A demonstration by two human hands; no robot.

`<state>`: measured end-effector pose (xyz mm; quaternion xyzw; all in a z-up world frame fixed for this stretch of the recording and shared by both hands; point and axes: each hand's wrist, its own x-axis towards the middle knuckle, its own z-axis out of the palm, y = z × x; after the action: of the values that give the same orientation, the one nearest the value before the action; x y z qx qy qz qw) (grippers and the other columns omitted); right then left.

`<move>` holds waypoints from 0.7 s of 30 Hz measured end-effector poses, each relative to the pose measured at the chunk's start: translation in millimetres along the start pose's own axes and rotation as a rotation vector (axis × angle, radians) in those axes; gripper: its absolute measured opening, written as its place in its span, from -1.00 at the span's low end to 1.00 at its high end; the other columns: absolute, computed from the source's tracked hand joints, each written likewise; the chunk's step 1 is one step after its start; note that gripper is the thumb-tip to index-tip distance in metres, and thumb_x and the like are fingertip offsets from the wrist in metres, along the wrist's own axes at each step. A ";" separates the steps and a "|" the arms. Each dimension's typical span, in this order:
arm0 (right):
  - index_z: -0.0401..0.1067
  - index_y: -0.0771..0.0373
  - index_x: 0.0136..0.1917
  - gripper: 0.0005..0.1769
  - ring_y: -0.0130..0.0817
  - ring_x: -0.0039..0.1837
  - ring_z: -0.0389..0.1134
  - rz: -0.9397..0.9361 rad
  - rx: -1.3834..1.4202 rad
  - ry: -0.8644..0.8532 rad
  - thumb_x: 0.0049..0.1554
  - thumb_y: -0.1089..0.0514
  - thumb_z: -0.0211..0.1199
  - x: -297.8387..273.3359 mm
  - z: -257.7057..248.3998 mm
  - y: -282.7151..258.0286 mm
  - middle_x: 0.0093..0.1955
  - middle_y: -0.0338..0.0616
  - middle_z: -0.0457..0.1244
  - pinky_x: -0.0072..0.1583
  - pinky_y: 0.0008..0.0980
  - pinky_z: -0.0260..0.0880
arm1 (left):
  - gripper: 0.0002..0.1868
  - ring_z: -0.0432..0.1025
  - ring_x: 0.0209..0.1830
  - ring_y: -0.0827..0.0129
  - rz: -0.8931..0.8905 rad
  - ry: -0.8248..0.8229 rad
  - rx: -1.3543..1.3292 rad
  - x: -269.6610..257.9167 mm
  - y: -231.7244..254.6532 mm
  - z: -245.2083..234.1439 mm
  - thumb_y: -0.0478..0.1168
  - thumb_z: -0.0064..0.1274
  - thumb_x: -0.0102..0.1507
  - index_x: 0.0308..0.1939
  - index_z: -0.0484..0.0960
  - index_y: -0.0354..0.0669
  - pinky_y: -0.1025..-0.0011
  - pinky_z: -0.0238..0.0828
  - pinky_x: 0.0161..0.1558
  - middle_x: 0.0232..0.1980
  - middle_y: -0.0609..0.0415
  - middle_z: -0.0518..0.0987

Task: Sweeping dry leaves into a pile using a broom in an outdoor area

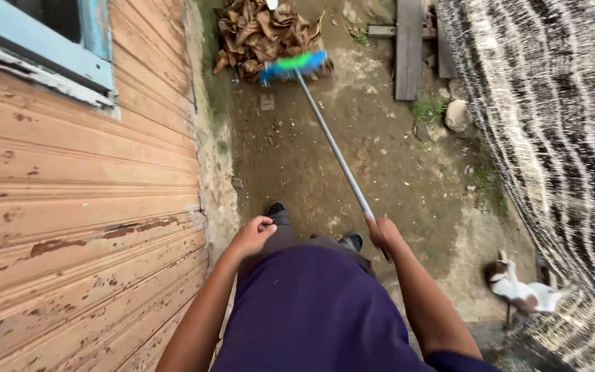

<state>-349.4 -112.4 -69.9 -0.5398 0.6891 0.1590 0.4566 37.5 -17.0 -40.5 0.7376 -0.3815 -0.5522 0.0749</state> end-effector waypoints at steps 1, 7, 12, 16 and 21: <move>0.57 0.46 0.00 -0.06 0.22 0.27 0.39 -0.085 -0.016 0.021 0.30 -0.44 -0.27 -8.8 -17.0 -40.2 0.06 0.36 0.40 0.35 0.14 0.31 | -0.45 0.53 0.20 0.05 -0.047 -0.007 0.014 -15.2 5.6 -8.2 0.21 0.08 0.28 0.28 0.61 0.10 0.14 0.47 0.16 0.09 -0.06 0.68; 0.24 0.17 -0.25 -0.48 -0.60 -0.52 0.00 -0.081 0.897 -0.287 0.34 -0.25 -0.02 -7.4 -14.4 -109.1 -0.48 -0.42 -0.04 -0.48 -0.63 0.06 | -0.50 0.55 0.14 0.07 -0.098 0.119 -0.037 -15.6 -36.3 1.4 0.23 0.10 0.28 0.24 0.64 0.22 0.17 0.51 0.11 0.01 -0.04 0.67; 0.24 0.18 -0.27 -0.49 -0.52 -0.55 -0.04 -0.178 0.811 -0.286 0.34 -0.22 0.06 -36.4 -24.5 -71.5 -0.51 -0.36 -0.09 -0.52 -0.51 0.08 | -0.45 0.53 0.21 0.07 -0.106 0.099 -0.070 -25.7 -26.3 6.4 0.26 0.10 0.27 0.25 0.63 0.18 0.18 0.49 0.16 0.07 -0.04 0.67; 0.24 0.17 -0.27 -0.45 -0.47 -0.59 -0.05 -0.036 0.763 -0.347 0.33 -0.28 0.02 -73.2 -35.0 -41.2 -0.55 -0.33 -0.08 -0.55 -0.49 0.05 | -0.46 0.51 0.23 0.09 -0.089 0.042 -0.034 -23.0 -11.9 16.2 0.25 0.09 0.26 0.26 0.62 0.22 0.18 0.47 0.18 0.09 0.00 0.67; 0.36 0.27 -0.27 -0.45 -0.27 -0.47 0.25 0.049 0.302 -0.125 0.24 -0.26 0.08 -113.2 -56.1 -4.1 -0.48 -0.03 0.20 -0.42 -0.32 0.31 | -0.45 0.51 0.23 0.11 -0.041 0.011 -0.010 10.4 3.0 37.7 0.22 0.12 0.25 0.27 0.61 0.18 0.19 0.47 0.19 0.08 0.00 0.67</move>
<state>-371.4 -86.1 51.8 -0.4370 0.6884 0.0979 0.5706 4.3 -14.1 -61.1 0.7480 -0.3630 -0.5513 0.0695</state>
